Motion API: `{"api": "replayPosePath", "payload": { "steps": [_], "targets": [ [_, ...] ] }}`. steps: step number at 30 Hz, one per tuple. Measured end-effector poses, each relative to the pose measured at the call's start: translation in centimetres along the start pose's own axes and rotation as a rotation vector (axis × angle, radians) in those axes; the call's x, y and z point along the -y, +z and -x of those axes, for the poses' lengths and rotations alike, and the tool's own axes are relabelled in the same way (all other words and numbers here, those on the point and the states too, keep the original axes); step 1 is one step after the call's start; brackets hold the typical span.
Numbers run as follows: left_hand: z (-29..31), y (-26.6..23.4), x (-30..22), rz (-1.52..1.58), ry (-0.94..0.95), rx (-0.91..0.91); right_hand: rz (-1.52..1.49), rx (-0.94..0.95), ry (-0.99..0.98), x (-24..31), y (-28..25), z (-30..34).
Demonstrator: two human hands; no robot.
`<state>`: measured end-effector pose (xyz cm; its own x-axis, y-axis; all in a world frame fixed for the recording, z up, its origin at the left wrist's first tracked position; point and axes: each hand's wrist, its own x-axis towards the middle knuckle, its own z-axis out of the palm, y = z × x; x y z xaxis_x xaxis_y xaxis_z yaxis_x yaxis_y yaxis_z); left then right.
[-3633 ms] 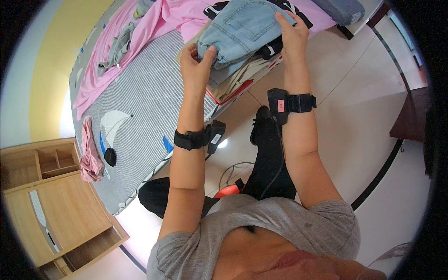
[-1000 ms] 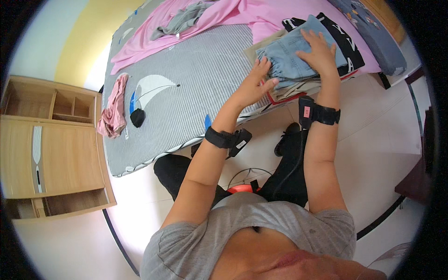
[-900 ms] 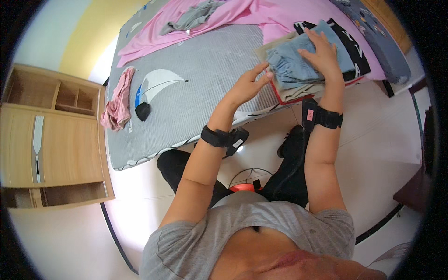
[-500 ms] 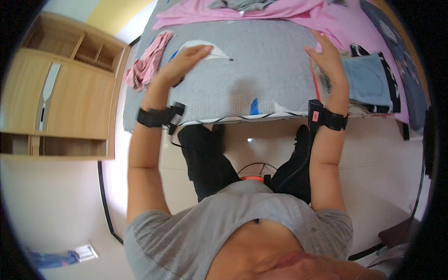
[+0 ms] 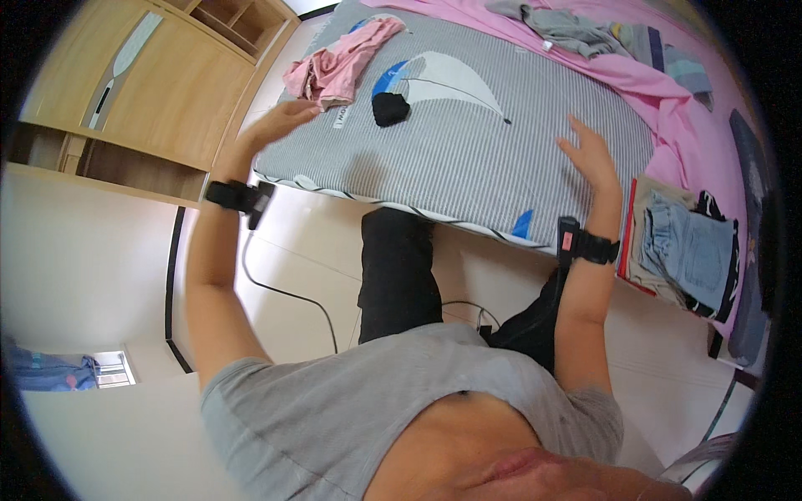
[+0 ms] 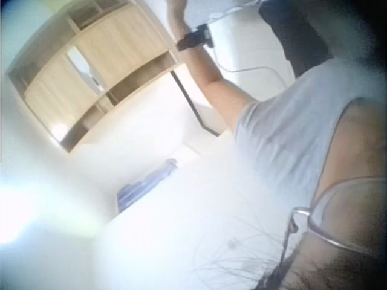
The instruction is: The person folds several items of clothing including jeans and children's tops on a bed and stacks them neatly.
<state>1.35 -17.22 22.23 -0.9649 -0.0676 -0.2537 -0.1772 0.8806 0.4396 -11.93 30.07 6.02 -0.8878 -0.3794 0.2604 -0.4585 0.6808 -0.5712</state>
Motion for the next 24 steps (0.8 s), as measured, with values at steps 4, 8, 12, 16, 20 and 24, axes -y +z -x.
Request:
{"api": "replayPosePath", "payload": {
  "steps": [4,8,12,16,20,24],
  "targets": [
    [-4.2,5.8,6.9,0.412,-0.139,-0.173,-0.033,0.145,0.008,2.5,2.5,0.9],
    [-9.0,8.7,8.7,0.813,-0.319,-0.455,0.116,0.322,0.041,3.3,4.3,1.0],
    [-13.4,9.8,12.3,1.120,-0.361,-0.588,0.139,0.215,0.038,4.2,5.5,0.6],
    [-15.6,11.5,12.3,1.257,-0.319,-0.545,0.196,0.186,0.037,4.5,6.0,0.4],
    [-16.0,14.0,9.1,1.081,-0.364,-0.293,0.158,0.185,0.067,4.4,6.4,-0.4],
    [-16.3,14.9,5.8,1.078,-0.350,-0.141,0.040,0.212,0.124,4.7,5.5,-0.9]
  ]
}}
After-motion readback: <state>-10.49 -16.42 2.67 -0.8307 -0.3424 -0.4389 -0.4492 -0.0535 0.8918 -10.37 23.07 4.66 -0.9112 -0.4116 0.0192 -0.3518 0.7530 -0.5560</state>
